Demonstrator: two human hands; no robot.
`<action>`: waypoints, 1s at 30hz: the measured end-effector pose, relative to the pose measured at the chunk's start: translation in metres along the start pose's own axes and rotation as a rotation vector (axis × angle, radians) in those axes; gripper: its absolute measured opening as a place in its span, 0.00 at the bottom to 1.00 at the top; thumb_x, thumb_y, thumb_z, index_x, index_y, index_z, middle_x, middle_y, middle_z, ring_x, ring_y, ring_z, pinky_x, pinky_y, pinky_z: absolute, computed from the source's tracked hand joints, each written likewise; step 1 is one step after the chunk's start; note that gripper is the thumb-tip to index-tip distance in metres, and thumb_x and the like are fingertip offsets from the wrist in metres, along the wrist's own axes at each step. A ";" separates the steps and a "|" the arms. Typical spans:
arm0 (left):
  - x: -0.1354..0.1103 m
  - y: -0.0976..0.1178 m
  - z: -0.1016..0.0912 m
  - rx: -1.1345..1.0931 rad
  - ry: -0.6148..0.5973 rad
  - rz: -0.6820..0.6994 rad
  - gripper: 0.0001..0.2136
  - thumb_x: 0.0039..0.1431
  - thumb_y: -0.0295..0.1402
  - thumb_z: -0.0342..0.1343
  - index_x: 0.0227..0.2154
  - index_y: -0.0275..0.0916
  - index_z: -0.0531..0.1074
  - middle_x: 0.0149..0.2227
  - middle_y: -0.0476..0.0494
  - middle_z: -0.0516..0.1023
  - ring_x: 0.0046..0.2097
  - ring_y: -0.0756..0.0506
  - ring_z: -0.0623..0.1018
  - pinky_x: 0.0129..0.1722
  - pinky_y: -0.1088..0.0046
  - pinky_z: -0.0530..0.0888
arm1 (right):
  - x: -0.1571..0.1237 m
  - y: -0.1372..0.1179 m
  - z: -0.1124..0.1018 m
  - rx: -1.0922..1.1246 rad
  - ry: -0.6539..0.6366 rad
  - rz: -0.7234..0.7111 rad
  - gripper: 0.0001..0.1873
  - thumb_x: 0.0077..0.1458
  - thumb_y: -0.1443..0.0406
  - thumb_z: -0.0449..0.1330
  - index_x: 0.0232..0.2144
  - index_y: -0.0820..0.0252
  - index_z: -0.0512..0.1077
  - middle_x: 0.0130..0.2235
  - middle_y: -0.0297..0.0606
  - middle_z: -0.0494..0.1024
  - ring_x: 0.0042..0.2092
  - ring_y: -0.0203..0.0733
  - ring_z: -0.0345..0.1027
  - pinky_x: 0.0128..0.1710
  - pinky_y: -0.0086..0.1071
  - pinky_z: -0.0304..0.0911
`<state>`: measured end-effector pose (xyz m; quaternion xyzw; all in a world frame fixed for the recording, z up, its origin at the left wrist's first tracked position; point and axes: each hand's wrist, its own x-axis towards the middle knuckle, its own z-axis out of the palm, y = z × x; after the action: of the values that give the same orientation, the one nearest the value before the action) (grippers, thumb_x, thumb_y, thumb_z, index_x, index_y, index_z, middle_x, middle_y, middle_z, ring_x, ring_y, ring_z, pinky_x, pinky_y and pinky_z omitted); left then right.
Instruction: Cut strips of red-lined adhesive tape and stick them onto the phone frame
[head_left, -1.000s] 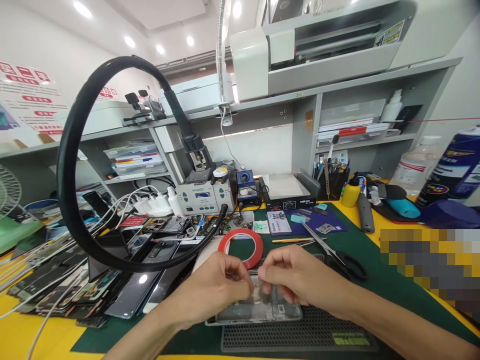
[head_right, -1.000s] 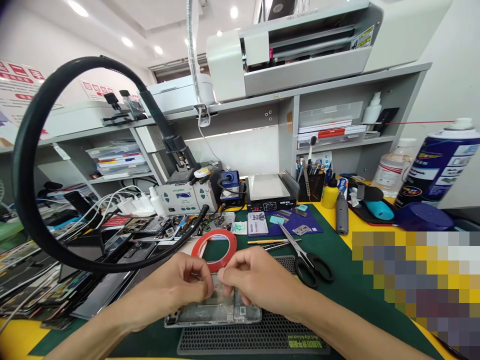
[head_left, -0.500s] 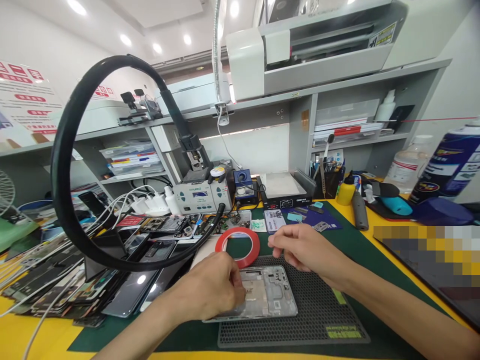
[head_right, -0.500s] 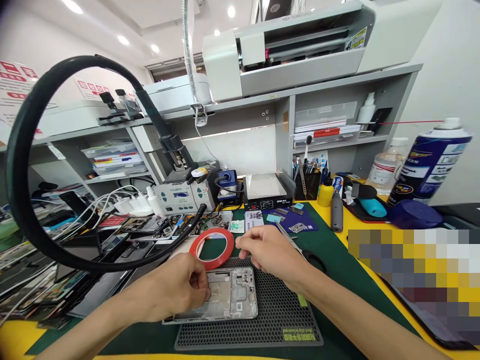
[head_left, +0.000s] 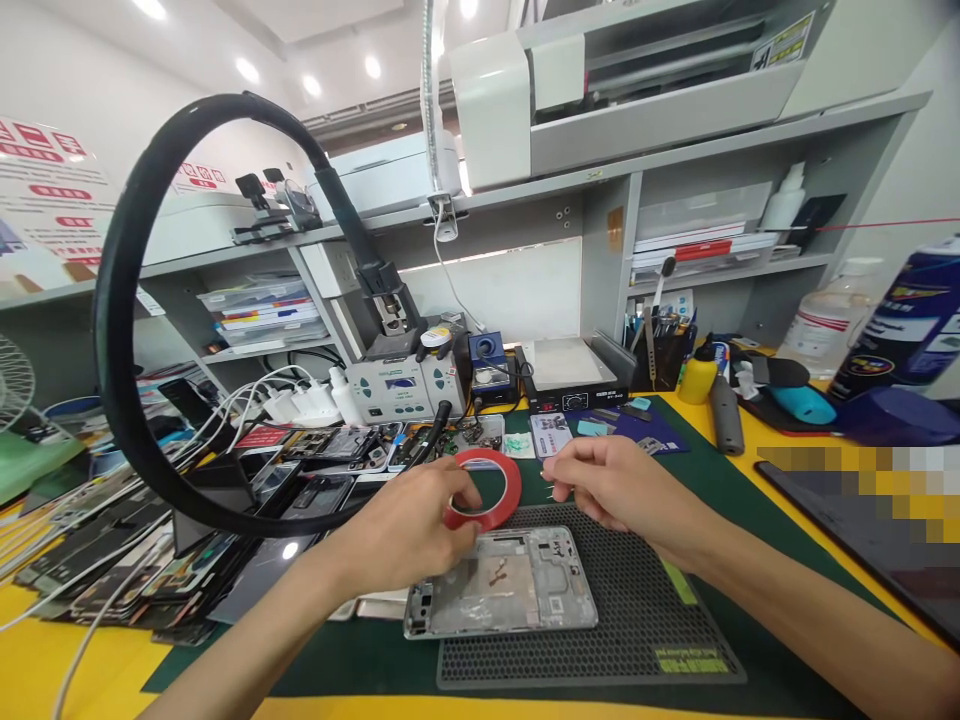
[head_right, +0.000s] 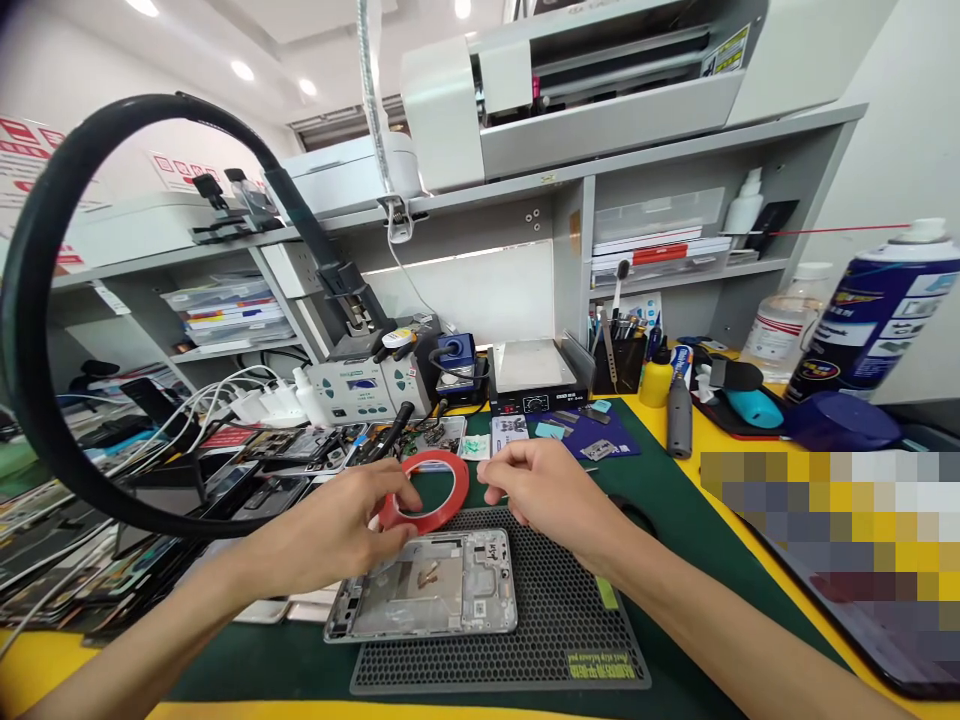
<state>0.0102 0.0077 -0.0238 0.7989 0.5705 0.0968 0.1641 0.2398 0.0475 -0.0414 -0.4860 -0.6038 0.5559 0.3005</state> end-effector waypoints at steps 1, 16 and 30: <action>0.002 0.000 0.002 0.018 0.010 0.026 0.05 0.54 0.32 0.54 0.31 0.40 0.74 0.34 0.46 0.75 0.34 0.44 0.72 0.33 0.70 0.64 | 0.000 0.000 0.000 -0.003 0.003 -0.002 0.13 0.59 0.62 0.60 0.23 0.61 0.70 0.19 0.30 0.67 0.19 0.28 0.51 0.18 0.26 0.45; 0.014 -0.006 -0.003 -0.057 -0.013 0.124 0.05 0.54 0.32 0.56 0.30 0.39 0.77 0.28 0.51 0.74 0.27 0.49 0.67 0.26 0.74 0.61 | 0.002 0.003 -0.002 0.025 0.022 -0.043 0.14 0.58 0.58 0.63 0.24 0.61 0.73 0.16 0.28 0.63 0.19 0.29 0.50 0.19 0.27 0.45; 0.003 0.021 0.007 -0.073 0.193 0.266 0.03 0.57 0.28 0.53 0.34 0.40 0.70 0.34 0.51 0.70 0.31 0.49 0.67 0.32 0.71 0.64 | 0.007 0.012 -0.004 0.568 -0.326 -0.069 0.14 0.58 0.56 0.66 0.38 0.62 0.75 0.33 0.34 0.71 0.27 0.29 0.60 0.18 0.19 0.52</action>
<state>0.0323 0.0036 -0.0228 0.8478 0.4690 0.2146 0.1234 0.2437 0.0545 -0.0532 -0.2668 -0.4810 0.7620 0.3419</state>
